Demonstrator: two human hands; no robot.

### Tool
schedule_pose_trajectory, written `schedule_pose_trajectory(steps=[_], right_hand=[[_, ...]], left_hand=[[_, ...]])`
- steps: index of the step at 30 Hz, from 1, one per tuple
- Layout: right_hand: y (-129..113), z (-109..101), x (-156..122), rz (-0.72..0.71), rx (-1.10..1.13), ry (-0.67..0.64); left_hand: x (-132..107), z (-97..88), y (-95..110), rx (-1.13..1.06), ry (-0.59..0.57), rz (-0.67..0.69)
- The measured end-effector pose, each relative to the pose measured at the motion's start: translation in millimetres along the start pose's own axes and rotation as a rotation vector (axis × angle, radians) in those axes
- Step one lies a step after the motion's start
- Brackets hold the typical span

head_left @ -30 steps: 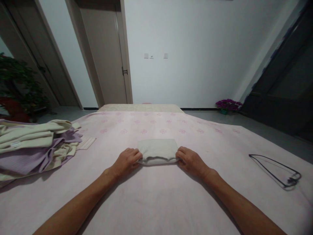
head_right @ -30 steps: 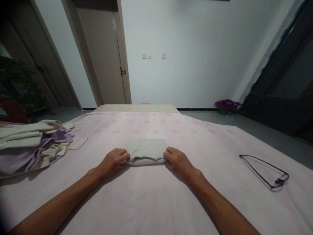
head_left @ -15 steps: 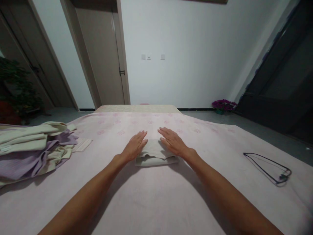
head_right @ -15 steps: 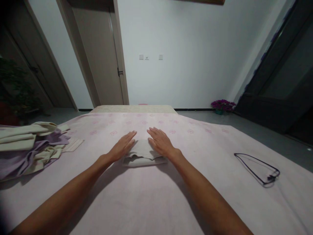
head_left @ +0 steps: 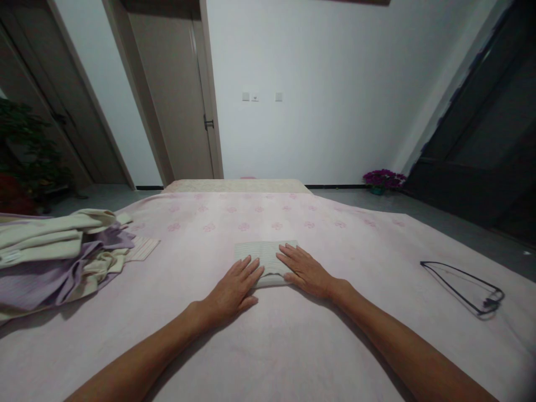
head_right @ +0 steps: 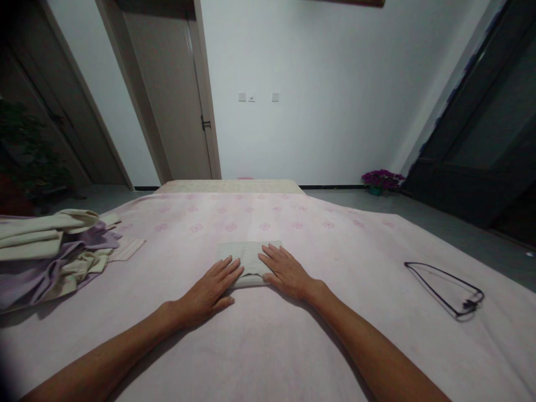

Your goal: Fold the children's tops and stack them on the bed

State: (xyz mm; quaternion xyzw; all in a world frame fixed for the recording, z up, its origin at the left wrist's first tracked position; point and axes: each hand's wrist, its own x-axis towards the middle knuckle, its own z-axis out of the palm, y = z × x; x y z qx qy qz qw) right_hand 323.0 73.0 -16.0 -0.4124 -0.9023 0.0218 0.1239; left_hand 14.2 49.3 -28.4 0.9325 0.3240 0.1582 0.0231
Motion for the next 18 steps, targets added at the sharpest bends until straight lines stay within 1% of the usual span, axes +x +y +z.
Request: schedule_pose_trajectory(steps=[1, 3, 5, 6, 8, 11, 13, 14, 16, 18], right_hand=[[0.7, -0.8, -8.4, -0.021, 0.014, 0.012], [1.8, -1.8, -24.2, -0.048, 0.034, 0.049], [2.2, -1.6, -35.7, -0.052, 0.024, 0.100], [2.2, -0.8, -39.1, -0.047, 0.001, 0.126], [1.8, 2.0, -41.4, -0.038, -0.069, 0.169], [1.4, 3.1, -36.0, -0.054, -0.133, 0.218], [0.5, -5.9, -28.4, -0.076, -0.108, 0.258], [-0.7, -14.8, -23.7, -0.083, -0.071, 0.287], [-5.0, -40.8, -12.6, -0.061, 0.042, 0.366], [-11.1, -71.4, 0.1, 0.036, 0.190, 0.467]], left_hand=[[-7.0, 0.6, -1.2, -0.013, 0.035, -0.010], [-18.1, 1.7, -3.4, -0.016, 0.125, -0.081], [-23.5, 2.0, -4.7, 0.007, 0.192, -0.151], [-23.8, 1.8, -5.1, 0.024, 0.204, -0.159], [-20.4, 0.5, -5.7, 0.057, 0.195, -0.134], [-10.0, -7.7, -7.5, 0.078, 0.164, -0.105], [-2.4, -22.5, -9.0, 0.034, 0.184, -0.121], [1.6, -33.4, -9.4, -0.015, 0.217, -0.138], [10.3, -60.3, -9.0, -0.162, 0.321, -0.194], [20.6, -87.3, -8.0, -0.345, 0.431, -0.299]])
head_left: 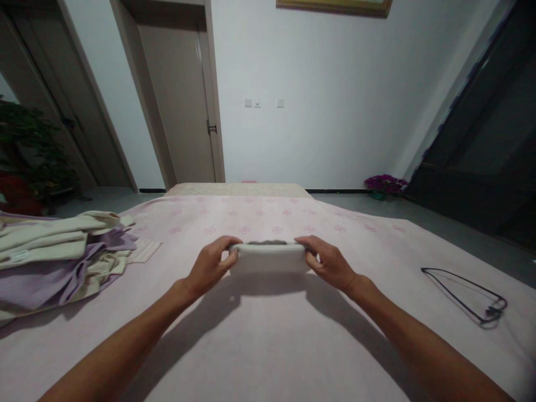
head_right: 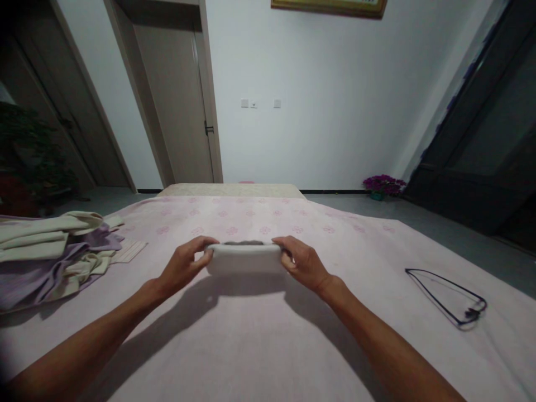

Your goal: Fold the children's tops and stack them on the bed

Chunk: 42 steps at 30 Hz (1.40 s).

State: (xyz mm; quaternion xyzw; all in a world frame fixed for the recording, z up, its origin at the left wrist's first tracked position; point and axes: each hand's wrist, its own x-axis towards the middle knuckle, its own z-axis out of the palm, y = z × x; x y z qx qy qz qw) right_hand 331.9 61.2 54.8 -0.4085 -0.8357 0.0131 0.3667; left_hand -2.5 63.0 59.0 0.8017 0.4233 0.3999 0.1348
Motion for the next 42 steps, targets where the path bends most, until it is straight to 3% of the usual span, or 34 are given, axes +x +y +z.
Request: schedule_pose_trajectory(steps=[2, 4, 7, 9, 12, 16, 19, 22, 25, 28, 31, 36, 42], right_hand=[[-9.3, -14.5, 21.7, 0.197, 0.101, 0.064], [-11.4, -15.9, 33.9, 0.390, 0.204, 0.035], [1.5, 9.0, 29.0, 0.593, 0.354, -0.123], [16.3, 33.9, 15.9, 0.633, 0.360, -0.212], [36.0, 59.5, -0.7, 0.634, 0.241, -0.238], [39.4, 57.2, -1.9, 0.583, 0.129, -0.209], [22.1, 53.3, 0.3, 0.382, 0.002, -0.211], [0.3, 62.3, -4.8, 0.141, -0.105, -0.371], [-8.9, 71.7, -12.8, 0.089, -0.163, -0.521], [-0.2, 69.7, -17.0, 0.141, -0.190, -0.559], [17.2, 59.8, -18.5, 0.216, -0.165, -0.556], [39.9, 46.8, -15.5, 0.243, -0.095, -0.530], [52.2, 44.9, 12.9, 0.259, -0.101, -0.617]], left_hand=[[15.7, -9.9, 8.4, -0.167, 0.051, -0.144], [24.7, -7.5, 6.7, -0.288, 0.017, -0.280], [21.8, 15.1, -13.8, -0.274, -0.142, -0.459], [13.4, 33.3, -32.1, -0.155, -0.223, -0.535], [3.6, 48.1, -51.1, -0.045, -0.246, -0.560], [3.6, 44.8, -46.8, 0.049, -0.209, -0.481], [-0.5, 49.5, -27.8, 0.131, -0.217, -0.245], [-15.5, 65.7, -10.6, 0.238, -0.373, 0.051], [-31.3, 76.1, -5.8, 0.340, -0.484, 0.131], [-36.8, 71.2, -15.2, 0.344, -0.517, 0.140], [-31.8, 57.9, -33.1, 0.263, -0.502, 0.094], [-16.1, 39.8, -59.3, 0.131, -0.398, -0.273], [-1.6, 38.1, -64.9, 0.095, -0.391, -0.500]])
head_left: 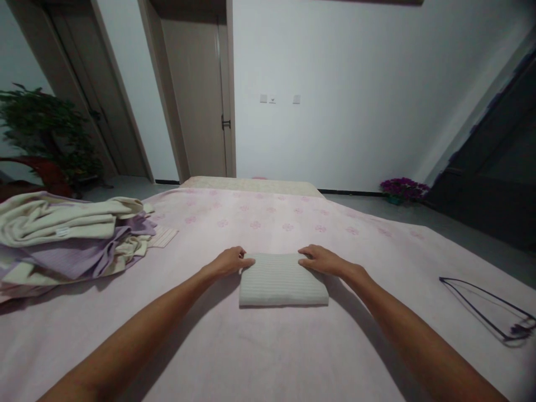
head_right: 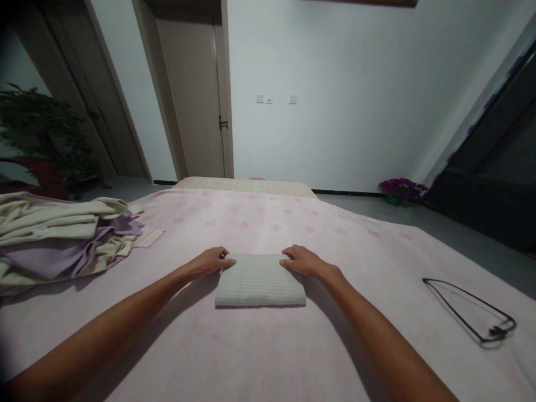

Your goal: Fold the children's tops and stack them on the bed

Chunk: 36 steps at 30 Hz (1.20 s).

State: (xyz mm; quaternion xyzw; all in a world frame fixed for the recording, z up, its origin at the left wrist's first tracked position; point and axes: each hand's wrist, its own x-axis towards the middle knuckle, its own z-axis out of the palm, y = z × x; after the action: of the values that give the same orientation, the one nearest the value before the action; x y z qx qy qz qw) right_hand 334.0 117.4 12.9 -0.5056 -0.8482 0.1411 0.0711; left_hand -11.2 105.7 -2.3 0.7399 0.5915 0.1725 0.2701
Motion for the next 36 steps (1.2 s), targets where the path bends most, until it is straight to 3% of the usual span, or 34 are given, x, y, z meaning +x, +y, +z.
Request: schedule_pose_trajectory(steps=[7, 12, 20, 23, 26, 32, 36], right_hand=[[-6.4, -10.6, 19.2, 0.055, 0.059, -0.079], [-32.4, -8.8, 33.0, -0.021, 0.144, -0.123], [-64.4, -23.7, 54.8, -0.251, 0.526, -0.447], [-66.1, -41.5, 49.5, -0.226, 0.670, -0.576], [-66.4, -61.1, 37.1, -0.192, 0.750, -0.596], [-71.3, -81.0, 4.7, -0.087, 0.928, -0.712], [-67.5, -70.6, -12.9, -0.004, 1.090, -0.633]], left_hand=[[4.2, -1.2, 15.2, -0.237, -0.075, -0.136], [4.8, 1.1, 20.1, -0.468, -0.122, -0.183], [-15.6, -13.5, 55.7, -0.780, -0.012, -0.001], [-25.9, -23.9, 76.8, -0.906, 0.015, 0.169], [-34.2, -33.6, 95.4, -0.985, 0.033, 0.280], [-37.7, -39.2, 116.1, -1.041, -0.030, 0.358], [-24.0, -29.5, 107.5, -1.074, 0.051, 0.271]])
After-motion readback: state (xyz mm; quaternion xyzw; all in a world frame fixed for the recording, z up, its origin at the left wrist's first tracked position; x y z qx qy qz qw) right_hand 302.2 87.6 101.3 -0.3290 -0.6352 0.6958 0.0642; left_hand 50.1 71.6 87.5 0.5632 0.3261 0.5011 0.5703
